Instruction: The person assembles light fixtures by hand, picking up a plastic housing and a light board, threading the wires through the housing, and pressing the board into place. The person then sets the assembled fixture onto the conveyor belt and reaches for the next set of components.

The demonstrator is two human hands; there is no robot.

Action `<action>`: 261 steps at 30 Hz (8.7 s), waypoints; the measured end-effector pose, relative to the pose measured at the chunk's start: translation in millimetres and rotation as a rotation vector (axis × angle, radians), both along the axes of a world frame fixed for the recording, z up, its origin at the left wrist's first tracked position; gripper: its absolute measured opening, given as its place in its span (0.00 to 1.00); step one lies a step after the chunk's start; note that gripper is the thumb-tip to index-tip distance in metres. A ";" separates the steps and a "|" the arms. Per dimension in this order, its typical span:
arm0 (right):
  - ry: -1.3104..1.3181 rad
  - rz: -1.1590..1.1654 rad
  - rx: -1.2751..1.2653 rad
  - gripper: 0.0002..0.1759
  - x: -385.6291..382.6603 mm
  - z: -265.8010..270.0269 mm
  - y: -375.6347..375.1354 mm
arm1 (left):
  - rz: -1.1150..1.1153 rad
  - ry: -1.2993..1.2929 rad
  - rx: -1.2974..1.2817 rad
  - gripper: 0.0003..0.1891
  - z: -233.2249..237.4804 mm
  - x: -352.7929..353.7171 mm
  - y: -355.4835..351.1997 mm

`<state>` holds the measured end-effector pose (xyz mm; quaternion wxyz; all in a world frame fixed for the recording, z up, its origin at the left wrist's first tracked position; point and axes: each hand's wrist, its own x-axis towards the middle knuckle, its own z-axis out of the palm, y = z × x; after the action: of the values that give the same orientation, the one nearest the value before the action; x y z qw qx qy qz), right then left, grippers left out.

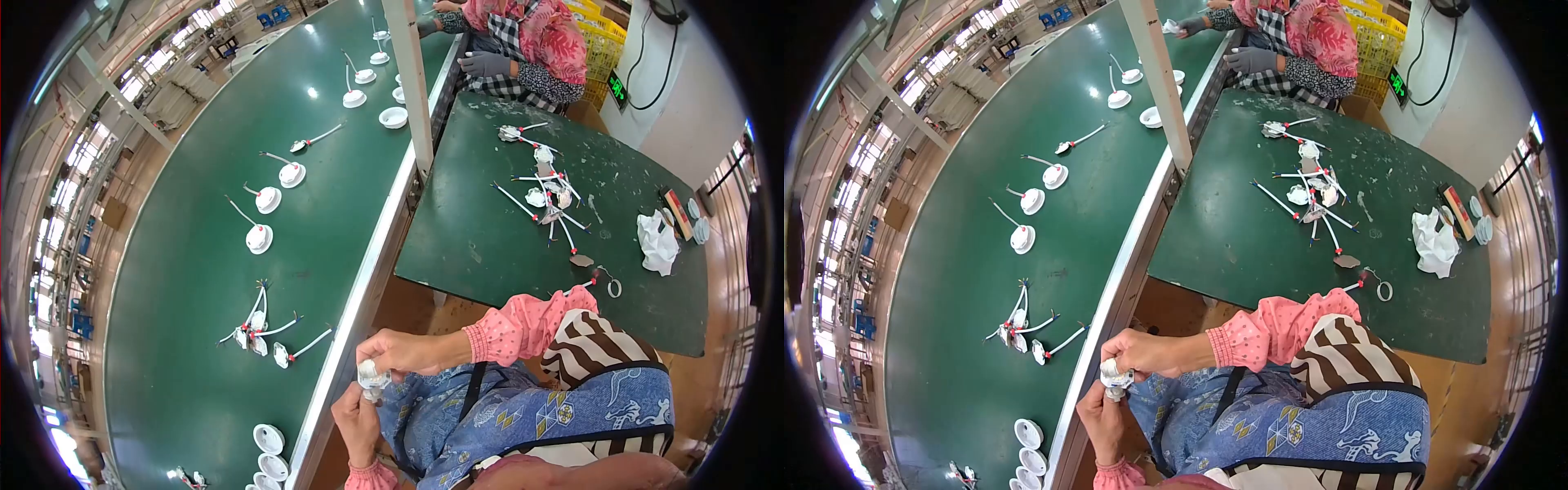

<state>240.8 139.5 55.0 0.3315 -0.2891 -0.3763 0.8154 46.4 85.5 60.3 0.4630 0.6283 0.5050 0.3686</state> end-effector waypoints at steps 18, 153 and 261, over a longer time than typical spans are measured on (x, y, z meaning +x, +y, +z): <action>0.173 -0.054 -0.154 0.05 -9.9 7.9 17.1 | 0.254 0.294 0.142 0.08 -6.2 -37.6 -47.2; -0.584 -0.502 1.292 0.09 -76.5 33.9 -4.5 | 0.324 0.163 0.536 0.41 15.8 -22.3 -4.3; -0.362 0.171 0.354 0.16 -90.3 -49.5 -21.0 | 0.557 -0.209 -0.197 0.05 -27.7 -18.4 -80.8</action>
<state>150.5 118.4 5.5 0.2340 -0.3349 -0.5893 0.6970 28.0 4.7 32.6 0.4524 0.3763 0.6407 0.4932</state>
